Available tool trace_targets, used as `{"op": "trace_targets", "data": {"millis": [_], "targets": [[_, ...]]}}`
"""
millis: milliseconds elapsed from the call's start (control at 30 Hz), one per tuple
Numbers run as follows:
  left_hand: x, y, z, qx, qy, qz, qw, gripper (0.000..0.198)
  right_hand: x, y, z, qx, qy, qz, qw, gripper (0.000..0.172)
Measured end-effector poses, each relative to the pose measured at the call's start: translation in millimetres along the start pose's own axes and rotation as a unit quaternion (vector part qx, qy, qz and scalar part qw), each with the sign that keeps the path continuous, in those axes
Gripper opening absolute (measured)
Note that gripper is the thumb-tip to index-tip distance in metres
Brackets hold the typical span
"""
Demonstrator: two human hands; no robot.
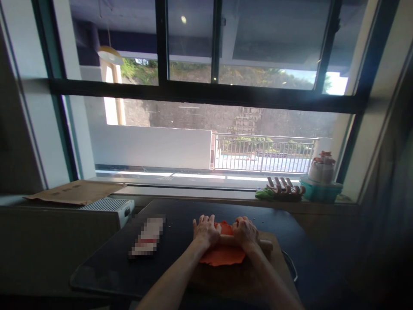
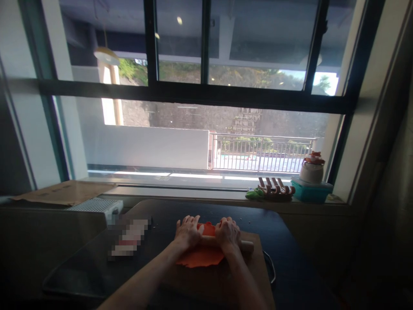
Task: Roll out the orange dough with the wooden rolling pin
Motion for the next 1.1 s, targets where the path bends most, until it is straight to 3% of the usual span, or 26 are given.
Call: {"op": "trace_targets", "data": {"millis": [400, 833, 1100], "targets": [[-1.6, -11.7, -38.2, 0.002, 0.016, -0.013, 1.000, 0.061, 4.4, -21.9, -38.6, -0.007, 0.003, 0.005, 1.000, 0.029], [-0.2, -2.1, 1.2, 0.002, -0.001, -0.004, 1.000, 0.063, 4.3, -5.4, -0.2, 0.002, -0.013, 0.009, 1.000, 0.030], [-1.1, -5.2, -16.7, 0.005, 0.007, -0.008, 1.000, 0.060, 5.8, -14.6, -18.7, 0.000, -0.006, 0.011, 1.000, 0.030]]}}
Point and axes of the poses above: each hand's wrist, its own z-axis away from the middle knuckle, its own y-axis out of the back of the hand, x = y × z, the point moved 9 cm from there along -z, towards the middle knuckle, and after that the axes turned 11 degrees about x, right-handed, at the moved point
